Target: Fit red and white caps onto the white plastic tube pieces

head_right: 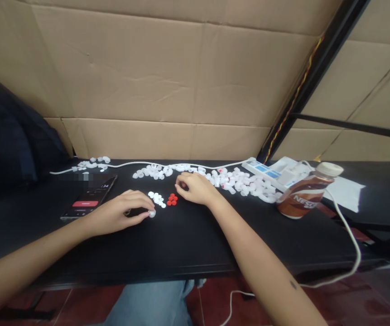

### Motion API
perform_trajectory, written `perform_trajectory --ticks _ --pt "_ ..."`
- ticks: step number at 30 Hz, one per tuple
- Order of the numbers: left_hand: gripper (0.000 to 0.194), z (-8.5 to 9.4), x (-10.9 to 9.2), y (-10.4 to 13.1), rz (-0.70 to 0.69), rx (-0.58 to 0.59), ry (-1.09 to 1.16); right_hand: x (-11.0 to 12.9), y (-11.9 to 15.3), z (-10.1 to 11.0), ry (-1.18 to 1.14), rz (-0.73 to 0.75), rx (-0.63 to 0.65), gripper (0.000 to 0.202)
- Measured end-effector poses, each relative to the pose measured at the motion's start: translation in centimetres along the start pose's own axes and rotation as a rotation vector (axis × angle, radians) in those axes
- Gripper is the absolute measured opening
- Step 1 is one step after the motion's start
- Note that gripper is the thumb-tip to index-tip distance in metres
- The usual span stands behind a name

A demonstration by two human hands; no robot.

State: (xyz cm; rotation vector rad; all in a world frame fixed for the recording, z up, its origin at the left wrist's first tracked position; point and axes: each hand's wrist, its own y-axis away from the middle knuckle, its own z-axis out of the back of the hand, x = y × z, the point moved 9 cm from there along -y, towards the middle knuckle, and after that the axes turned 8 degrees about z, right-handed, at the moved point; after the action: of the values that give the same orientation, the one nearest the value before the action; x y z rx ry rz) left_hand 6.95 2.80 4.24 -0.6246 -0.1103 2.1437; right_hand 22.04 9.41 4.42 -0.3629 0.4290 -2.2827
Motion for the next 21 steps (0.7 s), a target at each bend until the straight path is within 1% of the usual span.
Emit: perform_trajectory --ticks 5,8,11,15,18,21 --pt "0.018 -0.2 0.1 0.1 0.035 0.031 -0.048 0.2 -0.1 0.2 0.004 0.002 -0.037 0.014" --pt "0.024 -0.5 0.3 0.1 0.037 0.036 -0.062 0.5 -0.4 0.0 0.036 0.022 -0.058 0.023" --pt "0.029 -0.6 0.4 0.1 0.031 0.022 -0.066 0.2 -1.1 -1.0 0.099 0.016 -0.031 0.034" --pt "0.027 -0.6 0.5 0.1 0.026 0.022 -0.082 -1.1 -2.0 -2.9 0.178 -0.038 0.042 0.044" --pt "0.021 -0.8 0.5 0.1 0.021 0.031 -0.097 -1.6 -2.1 -3.4 0.192 -0.050 0.067 0.042" --pt "0.018 -0.9 0.5 0.1 0.026 0.045 -0.102 -1.3 -2.0 -2.8 0.173 -0.020 0.031 0.030"
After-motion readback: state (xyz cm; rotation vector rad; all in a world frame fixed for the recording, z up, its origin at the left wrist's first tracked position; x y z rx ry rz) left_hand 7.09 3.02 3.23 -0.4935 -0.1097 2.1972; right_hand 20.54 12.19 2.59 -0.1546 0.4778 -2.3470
